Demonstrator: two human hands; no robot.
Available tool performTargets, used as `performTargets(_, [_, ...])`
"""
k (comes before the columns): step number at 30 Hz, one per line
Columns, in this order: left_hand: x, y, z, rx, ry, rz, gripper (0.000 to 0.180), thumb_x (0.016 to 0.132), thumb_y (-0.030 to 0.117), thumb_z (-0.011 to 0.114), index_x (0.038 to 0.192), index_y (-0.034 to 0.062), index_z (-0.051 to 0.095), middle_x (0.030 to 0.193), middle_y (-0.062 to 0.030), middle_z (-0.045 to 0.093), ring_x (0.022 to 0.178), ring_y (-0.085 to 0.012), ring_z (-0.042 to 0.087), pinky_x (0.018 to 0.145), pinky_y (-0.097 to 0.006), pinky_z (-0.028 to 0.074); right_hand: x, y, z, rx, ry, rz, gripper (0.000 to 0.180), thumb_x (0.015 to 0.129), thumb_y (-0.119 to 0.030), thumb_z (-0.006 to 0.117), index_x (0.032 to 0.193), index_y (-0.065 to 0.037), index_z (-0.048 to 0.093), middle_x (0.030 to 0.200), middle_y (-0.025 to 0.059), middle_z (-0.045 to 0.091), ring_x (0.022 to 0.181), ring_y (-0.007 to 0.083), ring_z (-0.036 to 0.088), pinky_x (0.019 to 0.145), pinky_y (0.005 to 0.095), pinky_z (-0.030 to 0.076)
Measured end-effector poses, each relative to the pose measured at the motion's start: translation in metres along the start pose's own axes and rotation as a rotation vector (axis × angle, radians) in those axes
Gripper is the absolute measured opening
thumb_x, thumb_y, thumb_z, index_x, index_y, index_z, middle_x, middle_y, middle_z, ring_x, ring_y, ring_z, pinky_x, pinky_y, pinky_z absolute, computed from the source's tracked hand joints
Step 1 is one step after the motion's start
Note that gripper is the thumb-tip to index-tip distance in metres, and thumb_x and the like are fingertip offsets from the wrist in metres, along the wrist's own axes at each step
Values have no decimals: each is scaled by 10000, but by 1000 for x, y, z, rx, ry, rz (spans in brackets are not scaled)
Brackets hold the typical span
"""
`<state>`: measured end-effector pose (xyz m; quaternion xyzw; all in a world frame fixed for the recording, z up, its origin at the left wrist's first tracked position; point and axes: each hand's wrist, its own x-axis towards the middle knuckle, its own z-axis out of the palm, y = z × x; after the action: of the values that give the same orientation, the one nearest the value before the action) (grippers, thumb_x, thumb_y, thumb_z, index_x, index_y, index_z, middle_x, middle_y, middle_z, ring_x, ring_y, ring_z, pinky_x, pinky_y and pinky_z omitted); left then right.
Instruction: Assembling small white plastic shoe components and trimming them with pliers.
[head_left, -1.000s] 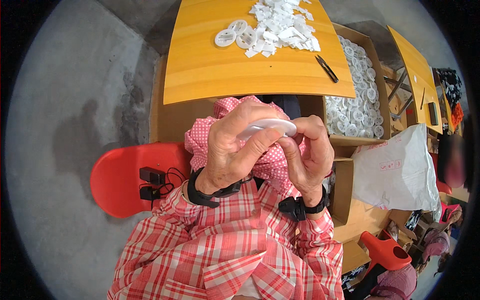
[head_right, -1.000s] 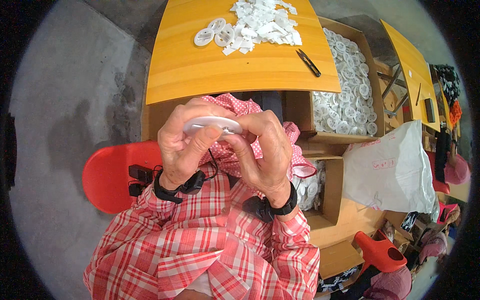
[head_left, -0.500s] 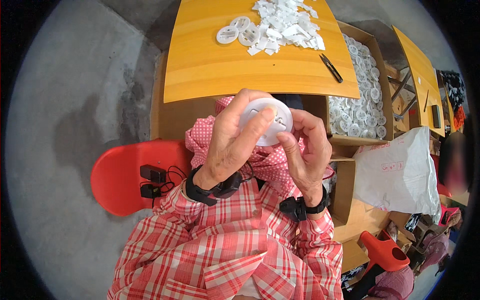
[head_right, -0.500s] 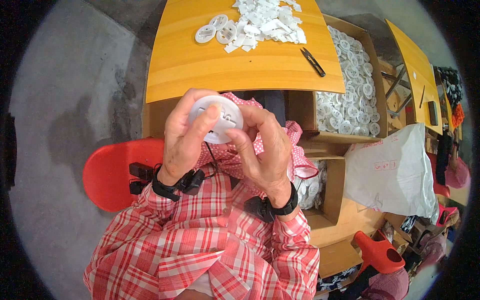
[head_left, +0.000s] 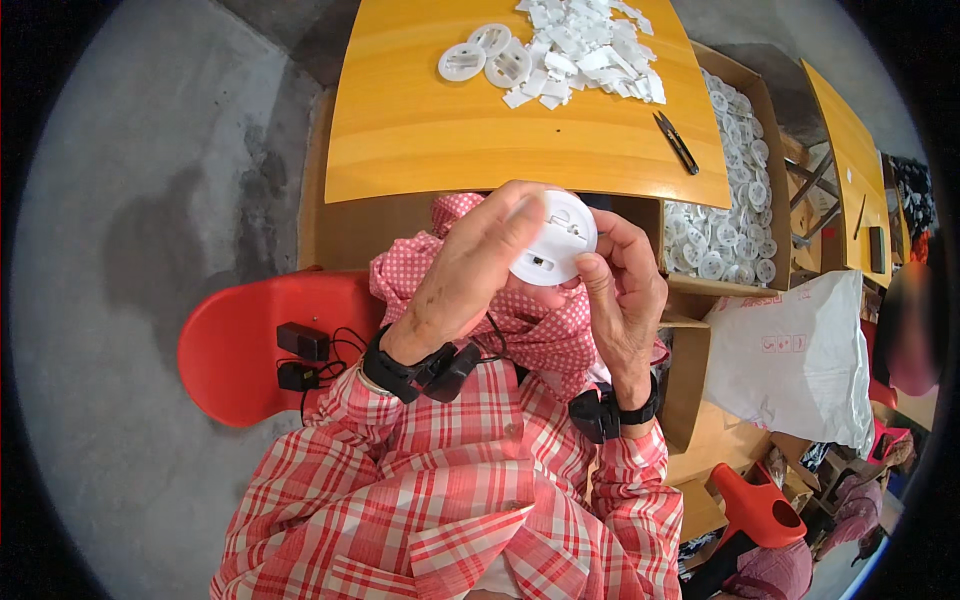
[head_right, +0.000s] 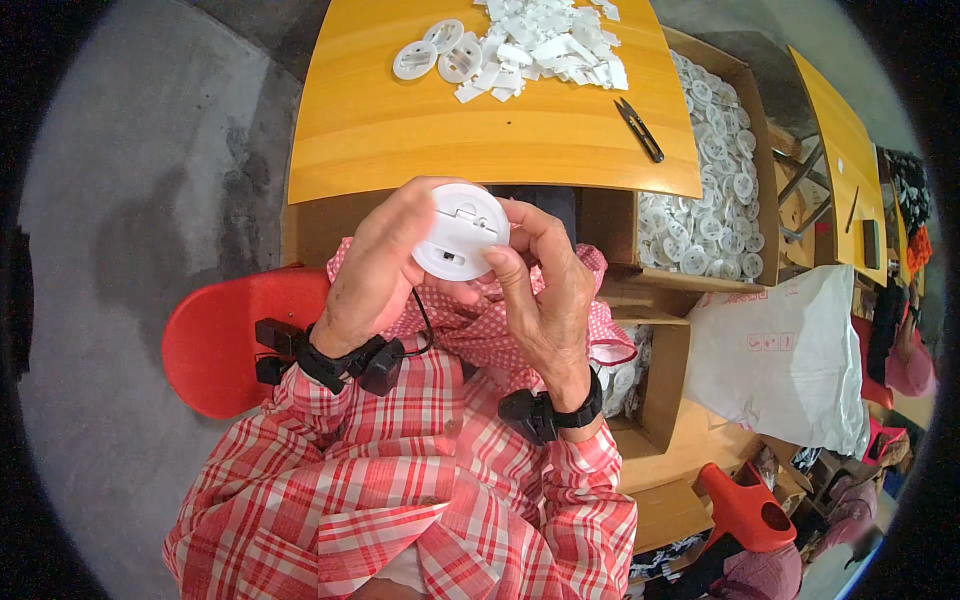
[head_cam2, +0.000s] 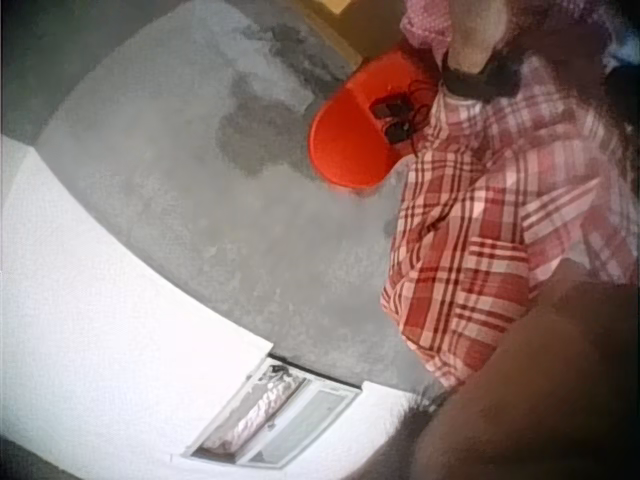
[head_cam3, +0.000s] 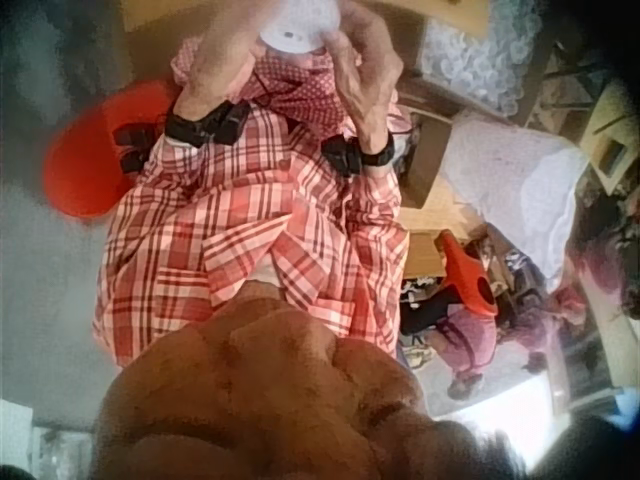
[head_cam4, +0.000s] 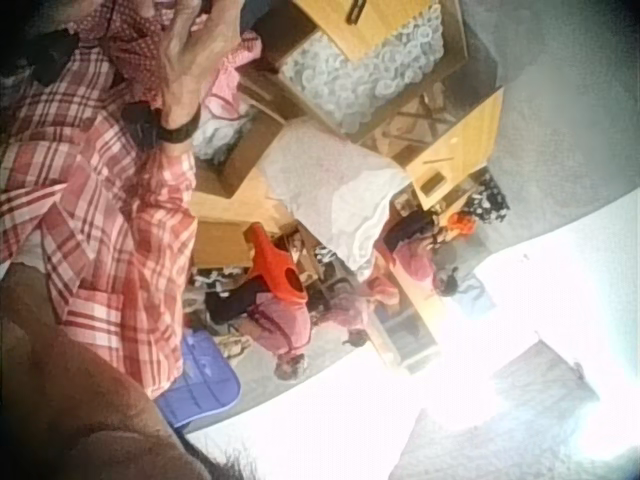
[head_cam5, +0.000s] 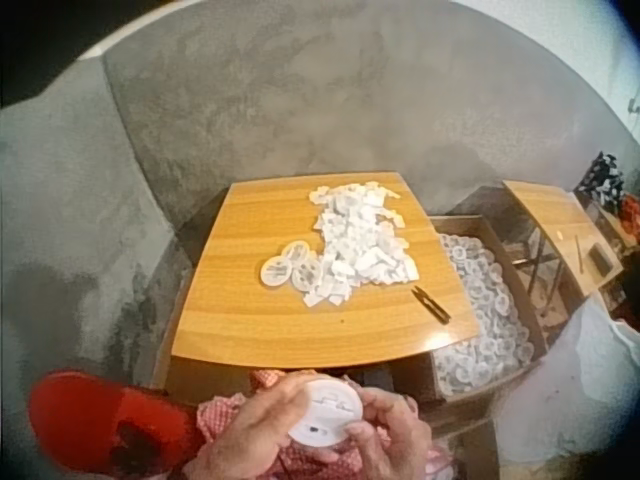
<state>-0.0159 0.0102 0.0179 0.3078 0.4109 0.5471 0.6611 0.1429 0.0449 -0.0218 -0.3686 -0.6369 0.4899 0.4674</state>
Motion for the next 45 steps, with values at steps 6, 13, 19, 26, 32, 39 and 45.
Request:
performTargets(6, [7, -12, -10, 203, 139, 78, 294, 911, 116, 605, 1178, 14, 536, 1006, -103, 645, 822, -140, 657, 559, -243, 570, 28, 4, -17, -340, -162, -114, 230, 852, -94, 663, 1062, -7, 625, 793, 110, 621, 676, 228, 597, 599, 310, 467])
performTargets(13, [16, -3, -15, 80, 206, 63, 277, 925, 168, 591, 1131, -14, 554, 869, -109, 672, 652, -158, 668, 499, -238, 541, 109, 96, -92, -1024, 55, -212, 221, 842, -152, 657, 1036, -50, 629, 971, 144, 624, 873, 300, 600, 726, 399, 498])
performTargets(19, [9, 15, -11, 112, 246, 43, 271, 931, 208, 586, 1086, -14, 569, 807, -116, 665, 546, -143, 635, 416, -227, 487, 139, 123, -110, -1428, 64, -149, 221, 839, -203, 647, 1007, -63, 618, 977, 121, 596, 973, 303, 568, 738, 418, 517])
performTargets(26, [8, 18, 0, 211, 333, 68, 275, 905, 194, 605, 1093, -6, 587, 792, -99, 661, 537, -114, 618, 404, -204, 460, 136, 126, -120, -1601, -41, -168, 167, 896, -180, 533, 878, -26, 597, 865, 132, 621, 792, 340, 632, 662, 420, 531])
performTargets(32, [7, 18, 7, 307, 312, 92, 288, 898, 201, 612, 1103, 0, 595, 839, -97, 665, 586, -113, 639, 416, -205, 469, 107, 101, -121, -835, 80, 108, 228, 955, -194, 480, 889, 2, 576, 789, 117, 627, 679, 225, 639, 599, 334, 493])
performTargets(39, [1, 25, 11, 427, 317, 56, 271, 871, 196, 633, 1066, 9, 612, 834, -81, 655, 665, -112, 636, 447, -222, 502, 37, -9, -73, -102, -210, 306, 216, 960, -205, 539, 984, 9, 520, 755, -15, 520, 648, 66, 450, 592, 234, 403])
performTargets(45, [5, 12, 8, 472, 279, 198, 261, 868, 191, 630, 1055, 10, 612, 823, -73, 651, 627, -96, 617, 431, -214, 487, 17, -37, -59, -335, -266, 126, 140, 883, -105, 656, 957, -2, 595, 747, 66, 600, 644, 110, 537, 592, 254, 444])
